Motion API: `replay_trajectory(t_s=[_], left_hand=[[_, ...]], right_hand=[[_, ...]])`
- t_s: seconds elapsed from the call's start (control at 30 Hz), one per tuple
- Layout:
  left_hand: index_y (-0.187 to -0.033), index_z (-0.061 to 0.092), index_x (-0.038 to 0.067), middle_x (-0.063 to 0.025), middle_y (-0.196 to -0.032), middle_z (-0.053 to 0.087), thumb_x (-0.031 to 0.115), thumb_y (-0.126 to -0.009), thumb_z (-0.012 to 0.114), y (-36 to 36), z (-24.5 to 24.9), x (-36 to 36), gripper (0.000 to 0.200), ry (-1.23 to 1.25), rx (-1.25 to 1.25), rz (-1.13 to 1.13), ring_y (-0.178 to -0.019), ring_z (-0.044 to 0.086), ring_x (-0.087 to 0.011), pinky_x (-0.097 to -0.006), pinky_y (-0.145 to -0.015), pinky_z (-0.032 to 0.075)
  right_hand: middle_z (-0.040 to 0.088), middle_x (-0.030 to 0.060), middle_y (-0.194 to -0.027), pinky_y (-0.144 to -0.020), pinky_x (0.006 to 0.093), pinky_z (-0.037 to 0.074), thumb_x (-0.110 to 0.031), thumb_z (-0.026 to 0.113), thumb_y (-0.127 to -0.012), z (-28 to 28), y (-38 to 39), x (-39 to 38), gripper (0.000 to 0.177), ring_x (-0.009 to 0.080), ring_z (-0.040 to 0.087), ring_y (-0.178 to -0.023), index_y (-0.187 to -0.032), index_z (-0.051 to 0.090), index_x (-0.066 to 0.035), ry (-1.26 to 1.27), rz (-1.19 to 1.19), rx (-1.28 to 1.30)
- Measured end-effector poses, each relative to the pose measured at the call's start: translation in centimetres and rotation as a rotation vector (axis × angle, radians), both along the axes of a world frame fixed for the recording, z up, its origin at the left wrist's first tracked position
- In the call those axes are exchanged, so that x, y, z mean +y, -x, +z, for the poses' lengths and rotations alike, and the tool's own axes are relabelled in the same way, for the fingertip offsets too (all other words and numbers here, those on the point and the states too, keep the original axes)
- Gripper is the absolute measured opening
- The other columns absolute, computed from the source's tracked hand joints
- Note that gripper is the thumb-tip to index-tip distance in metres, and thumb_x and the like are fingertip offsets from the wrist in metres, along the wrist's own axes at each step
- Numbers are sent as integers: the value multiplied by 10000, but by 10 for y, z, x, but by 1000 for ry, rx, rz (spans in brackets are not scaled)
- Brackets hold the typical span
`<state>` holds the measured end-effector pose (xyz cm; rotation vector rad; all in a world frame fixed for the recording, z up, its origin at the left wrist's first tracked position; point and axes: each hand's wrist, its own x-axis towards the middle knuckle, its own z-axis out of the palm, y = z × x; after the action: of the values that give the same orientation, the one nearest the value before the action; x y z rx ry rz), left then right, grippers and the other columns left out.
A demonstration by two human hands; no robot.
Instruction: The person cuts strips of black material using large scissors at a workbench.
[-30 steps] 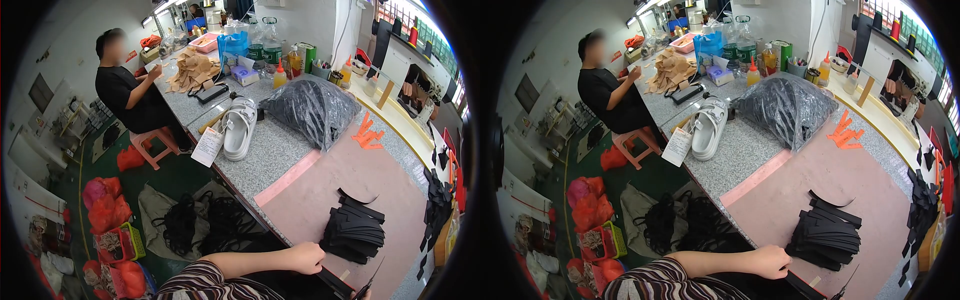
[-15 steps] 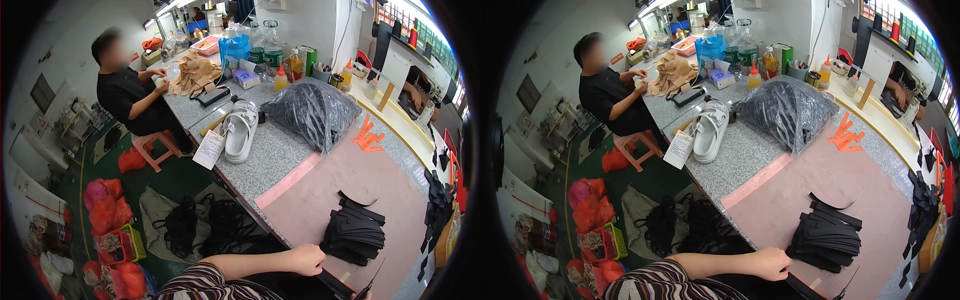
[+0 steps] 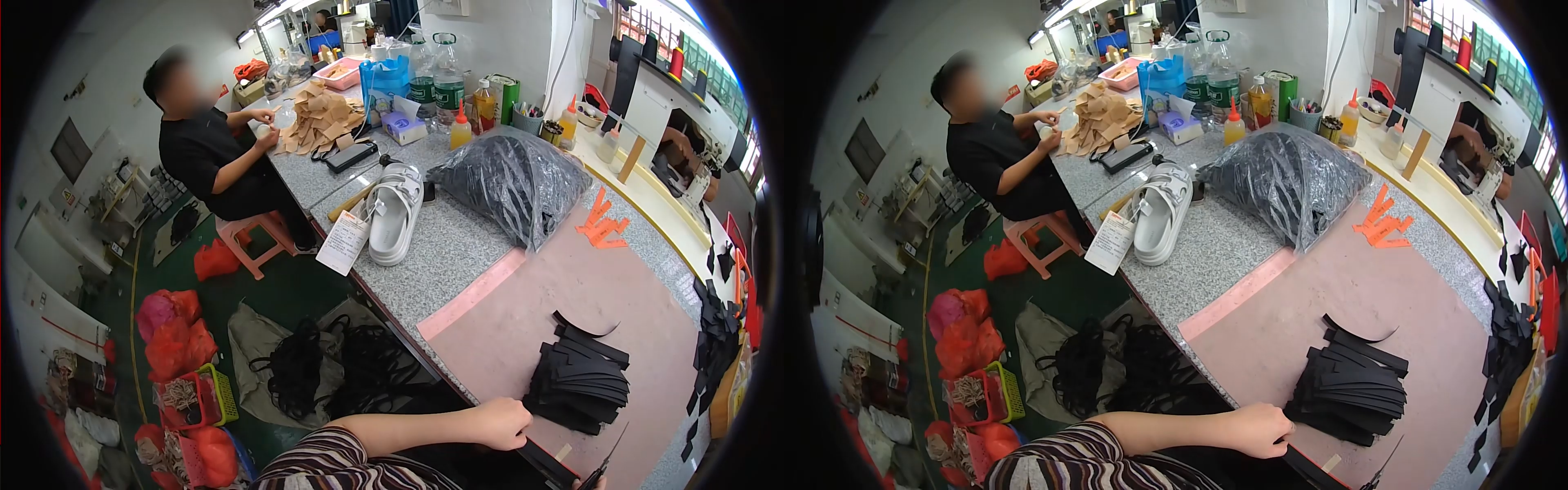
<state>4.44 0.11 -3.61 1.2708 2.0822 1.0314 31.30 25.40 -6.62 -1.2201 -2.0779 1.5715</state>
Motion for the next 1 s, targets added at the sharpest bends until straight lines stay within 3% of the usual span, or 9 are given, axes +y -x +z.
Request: replay_trajectory(t_s=[1.0], left_hand=[[-756, 674, 11, -189, -714, 681, 191, -779, 633, 2, 2, 0, 186, 18, -14, -14, -699, 667, -392, -475, -670, 541]], right_hand=[[544, 81, -1317, -976, 329, 455, 37, 720, -867, -10, -7, 6, 664, 192, 525, -1168, -1453, 418, -51, 48, -9, 57]])
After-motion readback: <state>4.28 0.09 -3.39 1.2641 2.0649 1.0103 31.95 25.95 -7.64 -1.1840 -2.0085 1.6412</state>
